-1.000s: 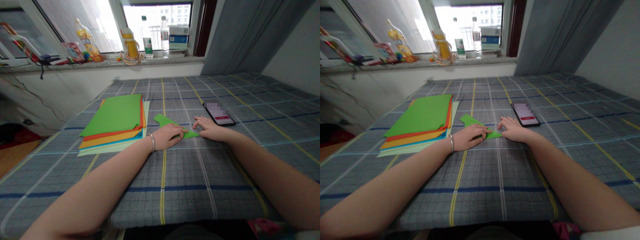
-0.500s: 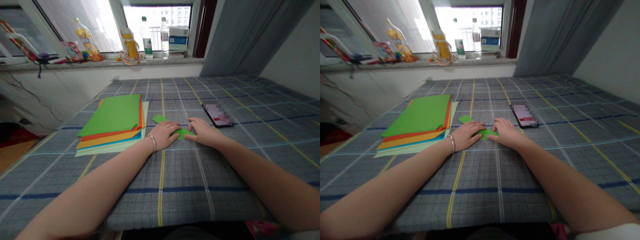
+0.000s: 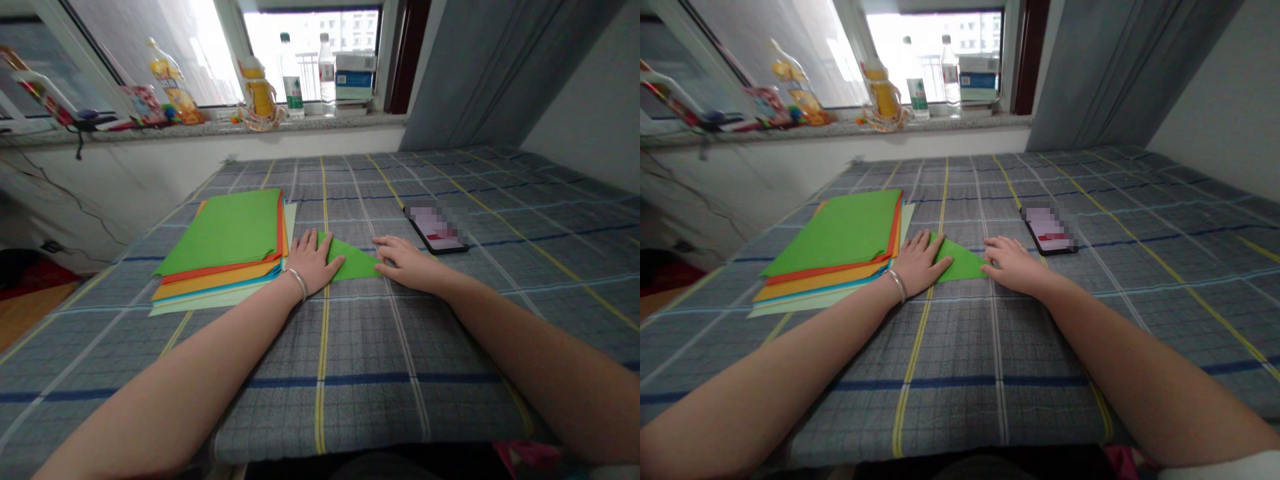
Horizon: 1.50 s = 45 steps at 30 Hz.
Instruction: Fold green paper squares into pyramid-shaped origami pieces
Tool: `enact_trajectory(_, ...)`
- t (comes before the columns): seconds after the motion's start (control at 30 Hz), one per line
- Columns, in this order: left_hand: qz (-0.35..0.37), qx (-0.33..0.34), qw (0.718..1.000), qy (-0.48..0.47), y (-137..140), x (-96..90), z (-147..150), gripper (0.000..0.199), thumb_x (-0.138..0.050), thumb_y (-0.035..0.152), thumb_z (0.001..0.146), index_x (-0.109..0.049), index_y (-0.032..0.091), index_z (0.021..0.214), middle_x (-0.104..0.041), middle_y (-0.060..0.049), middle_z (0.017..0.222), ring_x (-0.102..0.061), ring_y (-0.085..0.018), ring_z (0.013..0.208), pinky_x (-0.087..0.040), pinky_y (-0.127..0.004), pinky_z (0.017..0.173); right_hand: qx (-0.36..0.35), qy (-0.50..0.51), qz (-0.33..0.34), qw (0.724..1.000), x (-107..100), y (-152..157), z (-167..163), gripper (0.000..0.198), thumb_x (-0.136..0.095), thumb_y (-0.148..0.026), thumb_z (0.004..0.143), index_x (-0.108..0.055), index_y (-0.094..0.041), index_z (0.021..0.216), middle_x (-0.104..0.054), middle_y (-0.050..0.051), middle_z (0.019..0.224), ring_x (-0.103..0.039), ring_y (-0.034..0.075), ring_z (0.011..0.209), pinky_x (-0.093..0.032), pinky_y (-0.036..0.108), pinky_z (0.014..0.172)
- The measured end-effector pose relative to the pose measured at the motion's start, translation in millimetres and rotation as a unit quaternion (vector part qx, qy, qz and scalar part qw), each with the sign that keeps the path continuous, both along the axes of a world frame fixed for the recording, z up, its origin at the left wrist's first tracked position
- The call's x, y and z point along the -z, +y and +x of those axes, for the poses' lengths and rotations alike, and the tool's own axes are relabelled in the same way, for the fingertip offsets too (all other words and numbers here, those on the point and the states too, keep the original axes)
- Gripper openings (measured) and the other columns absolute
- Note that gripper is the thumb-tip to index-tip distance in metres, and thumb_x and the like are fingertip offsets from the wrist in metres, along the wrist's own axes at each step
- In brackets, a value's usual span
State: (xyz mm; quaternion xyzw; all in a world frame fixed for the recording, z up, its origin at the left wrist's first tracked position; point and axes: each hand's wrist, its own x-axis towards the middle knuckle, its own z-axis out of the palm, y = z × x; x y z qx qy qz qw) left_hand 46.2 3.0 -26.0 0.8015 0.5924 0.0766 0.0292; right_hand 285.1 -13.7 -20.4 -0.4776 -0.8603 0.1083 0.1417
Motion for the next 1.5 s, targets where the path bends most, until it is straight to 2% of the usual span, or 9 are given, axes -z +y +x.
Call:
enact_trajectory(0.13,0.021,-0.010,0.977,-0.210,8.4,3.6,-3.5,0.101,-0.066,0.053,0.078,-0.015,0.008,0.153,-0.018,-0.026,0.158,-0.016,-0.038,0.147,-0.016,-0.054,0.119,-0.014,0.061,0.044,0.997,-2.9,-2.0,-1.1,0.008,-0.052,-0.025,0.090,-0.051,-0.022,0.082,-0.054,0.015,0.133,-0.050,0.028,0.126,-0.040,0.050,0.105)
enact_trajectory(0.23,0.058,-0.003,0.899,-0.434,15.9,5.1,-6.2,0.127,-0.080,0.045,0.065,0.006,0.015,0.153,-0.017,-0.022,0.158,-0.023,-0.032,0.147,-0.021,-0.048,0.120,-0.018,0.107,0.088,0.990,-7.7,-3.1,-1.0,0.007,-0.053,-0.021,0.088,-0.049,-0.023,0.084,-0.057,0.012,0.124,-0.054,0.024,0.118,-0.043,0.046,0.102)
enact_trajectory(0.3,0.040,0.007,0.831,-0.555,18.2,4.1,-6.8,0.130,-0.082,0.042,0.065,0.012,0.022,0.151,-0.032,-0.019,0.153,-0.039,-0.028,0.139,-0.032,-0.048,0.116,-0.019,0.133,0.112,0.985,-9.3,-2.4,0.4,0.008,-0.055,-0.018,0.086,-0.049,-0.024,0.085,-0.059,0.010,0.117,-0.056,0.023,0.113,-0.044,0.044,0.100)
enact_trajectory(0.4,-0.050,0.061,0.767,-0.636,15.5,-0.7,-6.6,0.115,-0.079,0.043,0.069,-0.003,0.022,0.152,-0.056,-0.015,0.135,-0.058,-0.026,0.119,-0.047,-0.047,0.104,-0.009,0.146,0.147,0.978,-8.7,1.0,3.9,0.009,-0.061,-0.018,0.082,-0.053,-0.023,0.084,-0.060,0.008,0.106,-0.058,0.023,0.104,-0.046,0.041,0.094)
enact_trajectory(0.53,-0.112,0.147,0.808,-0.560,4.3,-8.7,-6.1,0.081,-0.071,0.046,0.077,-0.037,0.017,0.145,-0.066,-0.010,0.122,-0.063,-0.025,0.111,-0.049,-0.044,0.102,0.049,0.104,0.169,0.979,-9.3,4.0,6.1,0.006,-0.064,-0.022,0.080,-0.058,-0.022,0.080,-0.059,0.005,0.088,-0.058,0.022,0.087,-0.047,0.037,0.079)
enact_trajectory(0.67,-0.040,0.253,0.882,-0.395,-6.2,-13.7,-3.6,0.039,-0.051,0.038,0.094,-0.060,0.021,0.128,-0.066,-0.004,0.126,-0.059,-0.021,0.118,-0.042,-0.036,0.108,0.102,0.043,0.160,0.981,-13.4,2.5,4.1,0.006,-0.059,-0.022,0.081,-0.058,-0.023,0.076,-0.059,0.001,0.072,-0.056,0.021,0.076,-0.043,0.035,0.068)
enact_trajectory(0.87,0.044,0.437,0.891,-0.119,-15.0,-22.1,1.5,0.046,-0.048,0.014,0.088,-0.057,0.022,0.133,-0.061,-0.003,0.134,-0.058,-0.021,0.116,-0.044,-0.039,0.103,0.069,0.027,0.116,0.990,-5.5,7.5,6.1,0.014,-0.056,-0.023,0.083,-0.068,-0.022,0.090,-0.072,0.006,0.093,-0.062,0.025,0.093,-0.048,0.039,0.082)
enact_trajectory(1.3,0.005,0.476,0.879,-0.017,-26.7,-24.1,7.6,0.060,-0.050,0.051,0.093,-0.042,0.022,0.145,-0.045,-0.004,0.150,-0.035,-0.030,0.140,-0.026,-0.046,0.116,-0.031,0.123,0.034,0.991,7.2,15.4,4.5,0.042,-0.036,-0.038,0.097,-0.069,-0.021,0.117,-0.069,0.008,0.121,-0.058,0.025,0.120,-0.038,0.048,0.108)
enact_trajectory(1.5,0.052,0.396,0.917,0.003,-33.0,-20.9,11.4,0.058,-0.045,0.052,0.095,-0.044,0.020,0.143,-0.049,-0.008,0.146,-0.040,-0.029,0.136,-0.029,-0.047,0.114,-0.034,0.175,-0.028,0.984,2.2,9.4,1.7,0.048,-0.029,-0.044,0.099,-0.065,-0.021,0.122,-0.065,0.009,0.128,-0.055,0.023,0.124,-0.037,0.047,0.110)
